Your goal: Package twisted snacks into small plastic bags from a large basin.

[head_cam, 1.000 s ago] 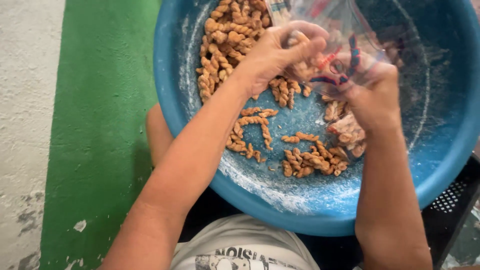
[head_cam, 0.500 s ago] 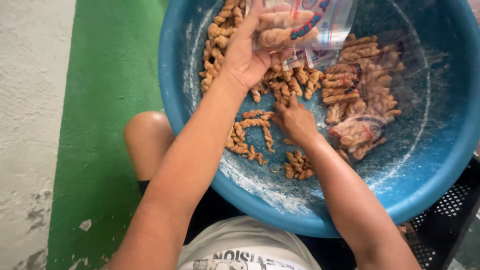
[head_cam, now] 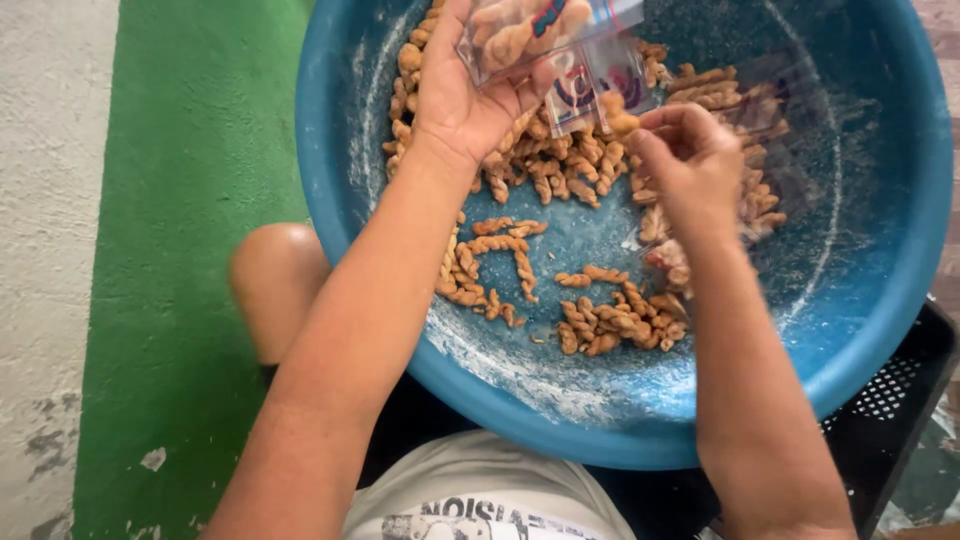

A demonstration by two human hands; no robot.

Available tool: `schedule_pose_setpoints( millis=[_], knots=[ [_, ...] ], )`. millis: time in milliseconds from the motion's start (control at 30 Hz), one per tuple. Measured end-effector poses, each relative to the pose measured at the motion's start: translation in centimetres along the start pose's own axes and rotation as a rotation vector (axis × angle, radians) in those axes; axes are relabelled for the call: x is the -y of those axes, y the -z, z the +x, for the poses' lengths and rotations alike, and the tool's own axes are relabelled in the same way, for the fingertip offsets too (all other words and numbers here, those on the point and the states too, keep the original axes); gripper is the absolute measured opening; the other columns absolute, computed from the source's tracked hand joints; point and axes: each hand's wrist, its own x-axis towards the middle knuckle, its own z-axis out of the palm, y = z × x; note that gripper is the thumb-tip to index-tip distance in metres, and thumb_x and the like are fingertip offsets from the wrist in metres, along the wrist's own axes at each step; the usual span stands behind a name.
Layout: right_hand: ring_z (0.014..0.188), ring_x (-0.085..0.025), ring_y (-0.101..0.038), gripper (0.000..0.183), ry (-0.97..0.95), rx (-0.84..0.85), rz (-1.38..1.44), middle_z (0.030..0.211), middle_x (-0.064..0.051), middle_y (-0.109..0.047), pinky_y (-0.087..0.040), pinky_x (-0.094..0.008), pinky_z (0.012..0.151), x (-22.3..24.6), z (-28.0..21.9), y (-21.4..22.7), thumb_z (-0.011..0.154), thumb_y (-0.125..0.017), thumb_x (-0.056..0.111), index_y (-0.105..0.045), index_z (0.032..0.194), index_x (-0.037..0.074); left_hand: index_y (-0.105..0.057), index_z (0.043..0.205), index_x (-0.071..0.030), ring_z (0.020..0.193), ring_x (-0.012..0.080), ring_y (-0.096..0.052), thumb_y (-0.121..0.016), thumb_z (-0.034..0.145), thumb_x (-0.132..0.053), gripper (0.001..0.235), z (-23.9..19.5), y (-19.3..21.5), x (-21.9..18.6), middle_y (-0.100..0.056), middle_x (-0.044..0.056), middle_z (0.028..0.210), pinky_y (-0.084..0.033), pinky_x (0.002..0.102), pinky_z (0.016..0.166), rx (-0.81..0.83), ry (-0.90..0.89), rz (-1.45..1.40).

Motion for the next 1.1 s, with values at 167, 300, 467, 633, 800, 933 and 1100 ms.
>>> schedule_pose_setpoints(
  millis=[167,300,467,633,800,933,1100],
  knots=[
    [0.095,-0.011,-0.069,0.024,-0.211,0.351,-0.137,0.111,-0.001,-0.075,-0.057,-0.018,0.082,3.6,-1.4,-2.0,0.097,-0.068,0.012,-0.071,0.121,0.018,-0.071,0.108,-0.001,0.086,0.0333,-0.076,-0.072,0.084,-0.044,0.05,0.8,0.3,-0.1,-0.078,0.019,0.097,-0.062,0.047,0.066,0.06,0.027,-0.104],
    [0.097,-0.016,-0.066,0.043,0.006,0.478,-0.23,0.131,-0.005,-0.071,-0.056,-0.036,0.09,-0.8,-0.5,-6.8,0.094,-0.07,0.023,-0.064,0.136,0.018,-0.072,0.099,0.002,0.077,0.0322,-0.076,-0.076,0.077,-0.046,0.053,-0.2,-1.1,-0.4,-0.078,0.018,0.084,-0.063,0.045,0.067,0.084,0.036,-0.083],
    [0.088,-0.019,-0.076,0.029,0.281,0.252,-0.352,0.101,0.002,-0.079,-0.053,-0.036,0.078,-6.5,3.2,-12.5,0.099,-0.061,0.045,-0.067,0.12,0.024,-0.072,0.098,-0.008,0.061,0.0258,-0.071,-0.069,0.081,-0.055,0.051,1.3,-1.0,-0.2,-0.078,0.013,0.083,-0.063,0.049,0.057,0.078,0.068,-0.154],
    [0.072,-0.016,-0.067,0.017,0.307,0.145,-0.331,0.084,-0.002,-0.077,-0.048,-0.037,0.067,-8.2,4.6,-12.7,0.093,-0.072,0.032,-0.07,0.101,0.017,-0.072,0.103,-0.011,0.079,0.0338,-0.073,-0.069,0.086,-0.054,0.047,1.1,-1.3,-0.1,-0.073,0.023,0.109,-0.061,0.042,0.054,0.213,0.003,-0.191],
    [0.057,-0.008,-0.061,0.009,0.01,0.262,-0.135,0.075,-0.002,-0.071,-0.047,-0.024,0.05,-7.7,5.0,-10.5,0.093,-0.077,0.016,-0.074,0.101,0.014,-0.076,0.109,-0.006,0.067,0.0266,-0.073,-0.075,0.082,-0.054,0.055,0.9,-0.7,0.8,-0.078,0.009,0.082,-0.059,0.043,0.054,0.146,-0.093,-0.147],
    [0.055,-0.014,-0.065,0.008,-0.218,0.443,-0.243,0.078,-0.004,-0.071,-0.048,-0.028,0.042,-7.0,3.4,-11.0,0.094,-0.063,0.018,-0.068,0.099,0.014,-0.076,0.112,-0.002,0.068,0.0292,-0.074,-0.077,0.081,-0.053,0.059,0.3,-1.3,0.6,-0.078,0.015,0.082,-0.062,0.045,0.056,0.144,-0.123,-0.126],
    [0.051,-0.022,-0.065,0.03,-0.42,0.269,0.047,0.084,-0.011,-0.069,-0.056,-0.035,0.046,-6.6,1.3,-14.3,0.096,-0.065,0.036,-0.062,0.101,0.007,-0.076,0.113,-0.005,0.077,0.0312,-0.075,-0.074,0.089,-0.049,0.051,0.8,-0.5,0.9,-0.079,0.013,0.092,-0.062,0.045,0.062,0.249,-0.099,-0.174]
  ],
)
